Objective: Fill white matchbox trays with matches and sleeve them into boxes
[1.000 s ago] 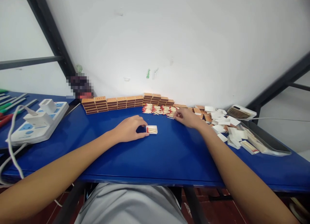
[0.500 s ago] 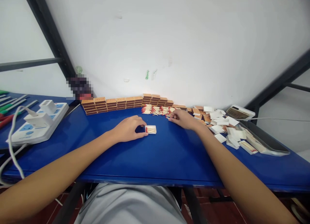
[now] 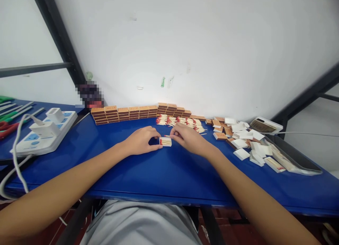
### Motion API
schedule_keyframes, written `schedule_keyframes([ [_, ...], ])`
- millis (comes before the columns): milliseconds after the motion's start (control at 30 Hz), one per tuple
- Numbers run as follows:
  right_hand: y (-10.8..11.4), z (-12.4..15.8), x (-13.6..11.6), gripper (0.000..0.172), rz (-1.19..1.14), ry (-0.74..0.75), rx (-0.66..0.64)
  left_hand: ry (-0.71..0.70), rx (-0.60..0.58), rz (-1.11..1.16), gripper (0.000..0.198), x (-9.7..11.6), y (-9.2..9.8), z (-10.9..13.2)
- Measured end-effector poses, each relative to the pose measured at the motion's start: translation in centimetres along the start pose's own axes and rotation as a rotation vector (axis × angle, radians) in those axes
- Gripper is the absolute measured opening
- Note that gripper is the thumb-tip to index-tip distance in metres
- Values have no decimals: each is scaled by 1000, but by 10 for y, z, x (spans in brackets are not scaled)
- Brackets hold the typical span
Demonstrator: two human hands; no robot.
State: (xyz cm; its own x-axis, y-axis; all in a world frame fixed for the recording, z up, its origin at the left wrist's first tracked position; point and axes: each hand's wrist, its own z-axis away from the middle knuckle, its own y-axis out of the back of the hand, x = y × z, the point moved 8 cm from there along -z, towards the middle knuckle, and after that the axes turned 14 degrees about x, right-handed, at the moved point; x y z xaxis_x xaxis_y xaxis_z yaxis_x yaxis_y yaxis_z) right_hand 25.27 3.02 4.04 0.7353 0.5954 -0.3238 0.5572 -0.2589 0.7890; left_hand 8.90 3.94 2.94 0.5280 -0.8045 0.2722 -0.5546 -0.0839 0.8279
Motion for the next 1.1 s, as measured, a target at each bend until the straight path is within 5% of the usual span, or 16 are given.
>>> schedule_keyframes([
  [167,-19,6,-19,5,109,28,-103,10,-8,-6,33,-2,0,0],
  [333,-10,3,-16,6,37,6,-78,7,-10,-1,32,0,0,0],
  [567,22,-3,57,11,234,-126,33,15,-18,5,34,2,2,0],
  [733,31,4,112,13,361,-245,-11,18,-23,1,34,1,1,0],
  [1100,24,5,119,16,330,-244,-28,7,-22,4,34,3,3,0],
])
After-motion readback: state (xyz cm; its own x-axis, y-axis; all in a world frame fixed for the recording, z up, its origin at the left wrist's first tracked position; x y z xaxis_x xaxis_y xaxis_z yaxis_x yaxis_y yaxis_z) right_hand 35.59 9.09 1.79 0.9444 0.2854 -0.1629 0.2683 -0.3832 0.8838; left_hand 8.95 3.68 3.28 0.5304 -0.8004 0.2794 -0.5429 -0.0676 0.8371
